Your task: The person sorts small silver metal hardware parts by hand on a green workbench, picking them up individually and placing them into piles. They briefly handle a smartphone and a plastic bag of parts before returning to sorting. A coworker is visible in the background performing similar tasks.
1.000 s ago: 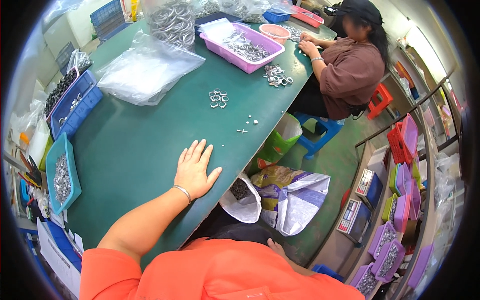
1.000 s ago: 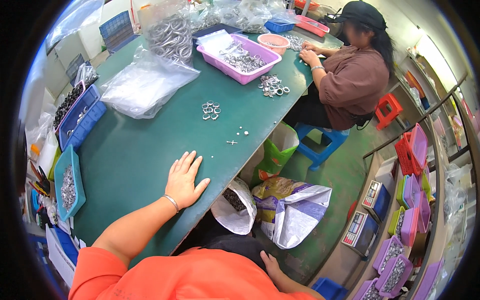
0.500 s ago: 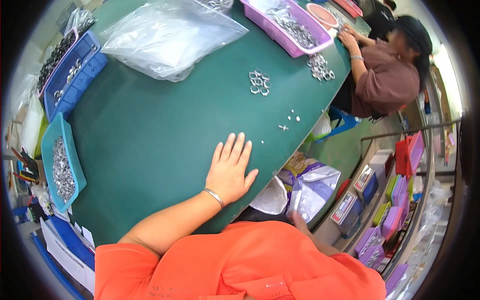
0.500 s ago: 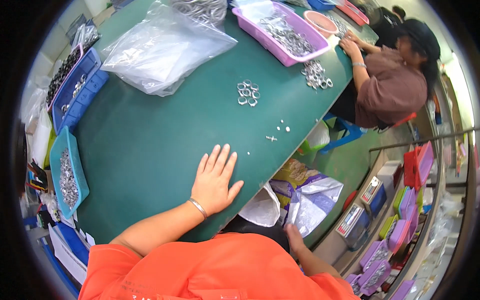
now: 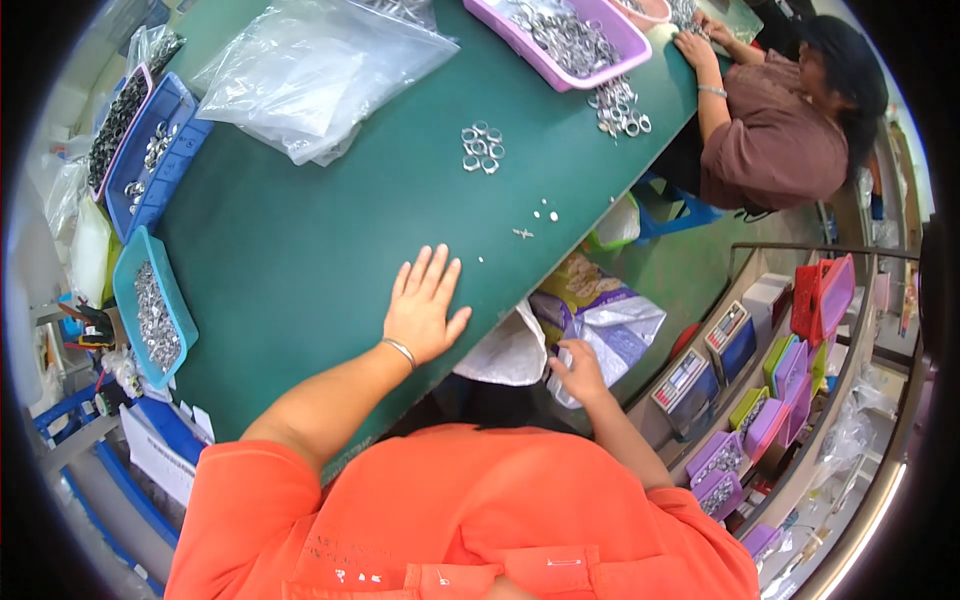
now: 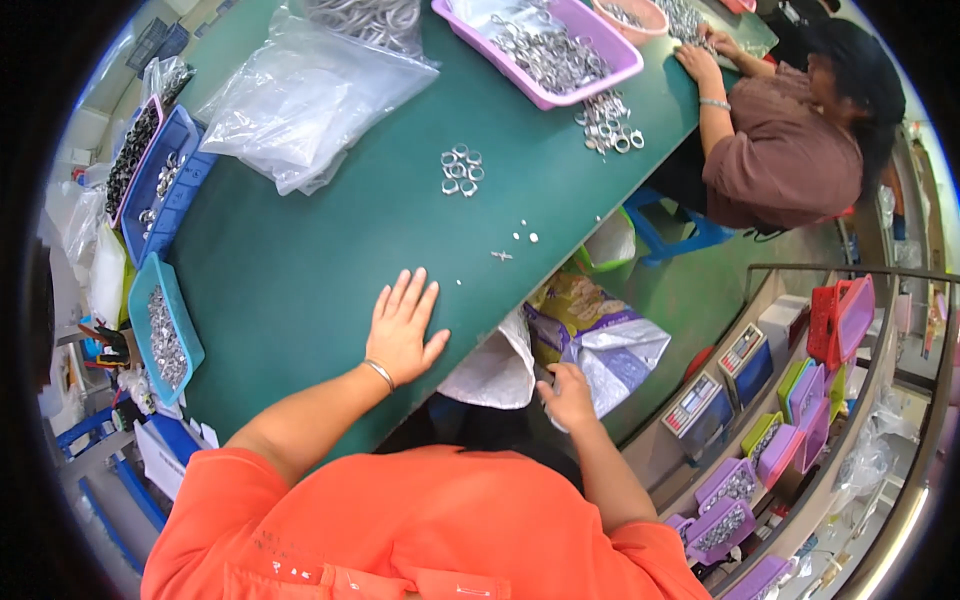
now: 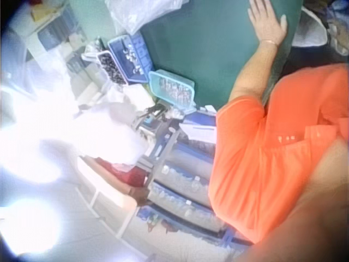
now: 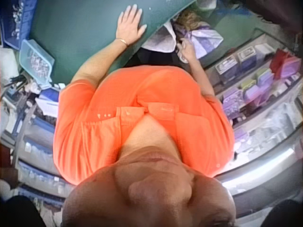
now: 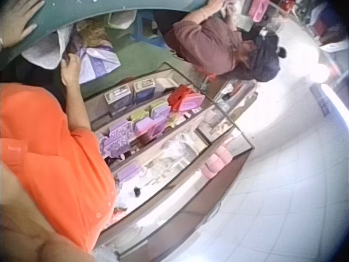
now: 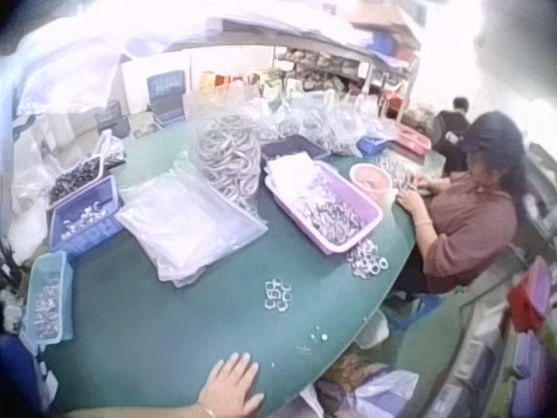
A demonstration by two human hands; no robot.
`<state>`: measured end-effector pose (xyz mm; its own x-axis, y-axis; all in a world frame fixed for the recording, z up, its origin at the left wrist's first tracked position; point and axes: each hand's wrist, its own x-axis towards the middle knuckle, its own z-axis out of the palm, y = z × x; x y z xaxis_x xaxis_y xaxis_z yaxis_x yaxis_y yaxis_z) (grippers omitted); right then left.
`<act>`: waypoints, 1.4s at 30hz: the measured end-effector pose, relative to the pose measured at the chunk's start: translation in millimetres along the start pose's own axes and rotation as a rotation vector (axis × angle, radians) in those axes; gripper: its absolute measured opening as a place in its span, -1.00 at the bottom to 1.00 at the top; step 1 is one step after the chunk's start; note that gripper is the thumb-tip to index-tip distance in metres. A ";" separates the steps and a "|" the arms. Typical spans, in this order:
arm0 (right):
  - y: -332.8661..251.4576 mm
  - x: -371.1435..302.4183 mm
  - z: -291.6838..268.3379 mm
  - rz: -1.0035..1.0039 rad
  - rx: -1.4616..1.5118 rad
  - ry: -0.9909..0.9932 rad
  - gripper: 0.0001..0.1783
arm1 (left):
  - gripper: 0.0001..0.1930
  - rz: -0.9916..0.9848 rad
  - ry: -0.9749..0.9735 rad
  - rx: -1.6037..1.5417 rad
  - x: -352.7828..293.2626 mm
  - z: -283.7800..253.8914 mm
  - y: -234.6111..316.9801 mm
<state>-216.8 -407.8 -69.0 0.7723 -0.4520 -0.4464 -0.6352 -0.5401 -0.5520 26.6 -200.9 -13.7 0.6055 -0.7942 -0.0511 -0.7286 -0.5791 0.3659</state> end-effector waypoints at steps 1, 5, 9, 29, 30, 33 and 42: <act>33.0 -5.7 3.6 0.097 -0.058 -0.043 -0.58 | -0.32 0.002 0.007 0.013 0.2 -0.8 0.8; 131.3 -18.4 -1.4 0.445 0.053 -0.087 -0.62 | -0.35 0.022 0.051 0.091 1.4 2.5 3.1; 110.8 0.0 -6.1 0.304 0.313 0.092 -0.70 | -0.34 0.017 0.028 0.161 3.6 6.6 6.1; 42.7 81.4 -3.1 0.639 1.379 -0.026 -0.67 | -0.34 0.194 0.016 0.227 11.9 3.2 8.0; 37.1 76.3 -13.3 0.560 1.174 -0.186 -0.80 | -0.34 0.182 0.011 0.229 9.3 2.1 10.6; 64.8 44.9 -22.7 0.223 0.613 -0.155 -0.72 | -0.38 0.263 0.103 0.187 -0.8 8.7 4.5; 199.3 -223.6 -5.1 0.879 0.779 0.931 -0.89 | -0.49 0.547 0.646 0.201 35.3 60.0 -27.8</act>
<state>-516.1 -418.0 -75.7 -0.3156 -0.8627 -0.3951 -0.4868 0.5046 -0.7130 49.0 -223.9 -81.5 0.1721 -0.7455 0.6439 -0.9762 -0.2165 0.0103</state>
